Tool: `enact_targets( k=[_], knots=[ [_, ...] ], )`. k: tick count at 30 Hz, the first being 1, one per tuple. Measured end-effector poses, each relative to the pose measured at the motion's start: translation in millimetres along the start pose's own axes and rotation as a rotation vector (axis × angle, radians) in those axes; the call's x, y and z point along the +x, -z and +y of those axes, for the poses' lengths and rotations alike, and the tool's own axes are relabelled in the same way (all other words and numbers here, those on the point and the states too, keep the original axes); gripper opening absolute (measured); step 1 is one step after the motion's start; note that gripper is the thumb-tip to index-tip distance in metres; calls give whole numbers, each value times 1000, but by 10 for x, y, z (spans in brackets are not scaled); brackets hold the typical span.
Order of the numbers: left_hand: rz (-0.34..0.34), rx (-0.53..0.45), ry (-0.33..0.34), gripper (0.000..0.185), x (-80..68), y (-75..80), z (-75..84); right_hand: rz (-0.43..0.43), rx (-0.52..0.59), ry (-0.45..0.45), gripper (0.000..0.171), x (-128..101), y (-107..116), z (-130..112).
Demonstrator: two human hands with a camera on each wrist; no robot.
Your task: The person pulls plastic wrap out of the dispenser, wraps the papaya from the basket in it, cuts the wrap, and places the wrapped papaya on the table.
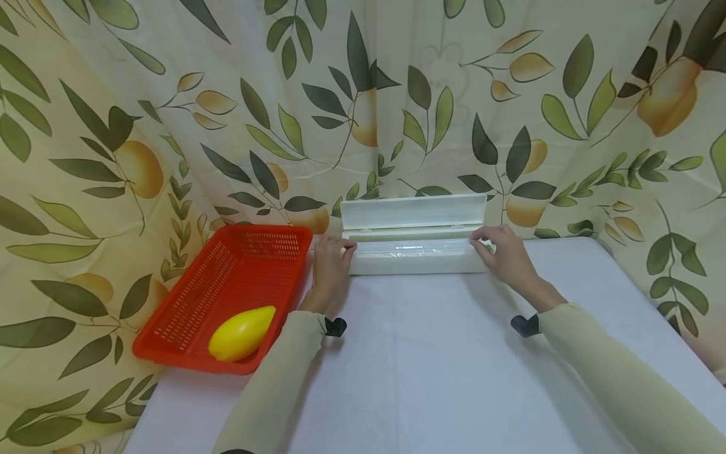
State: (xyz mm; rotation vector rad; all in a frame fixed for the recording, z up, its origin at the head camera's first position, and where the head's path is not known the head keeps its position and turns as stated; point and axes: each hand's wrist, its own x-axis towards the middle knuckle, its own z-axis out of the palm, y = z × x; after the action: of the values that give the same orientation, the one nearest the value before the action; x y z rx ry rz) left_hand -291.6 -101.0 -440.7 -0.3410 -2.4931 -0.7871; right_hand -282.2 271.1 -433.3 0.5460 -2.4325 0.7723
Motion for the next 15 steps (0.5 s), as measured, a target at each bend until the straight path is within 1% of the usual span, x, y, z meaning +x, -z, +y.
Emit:
enact_targets(
  k=[4,9,15],
  knots=[
    [30,-31,-19,21,29,19,6,11,13,11,11,31,-1,-15],
    [38,-58,-29,21,57,37,8,-13,3,13,20,61,26,-46],
    [53,-59,-38,21,86,61,32,-22,-13,5,16,80,88,-53]
  ],
)
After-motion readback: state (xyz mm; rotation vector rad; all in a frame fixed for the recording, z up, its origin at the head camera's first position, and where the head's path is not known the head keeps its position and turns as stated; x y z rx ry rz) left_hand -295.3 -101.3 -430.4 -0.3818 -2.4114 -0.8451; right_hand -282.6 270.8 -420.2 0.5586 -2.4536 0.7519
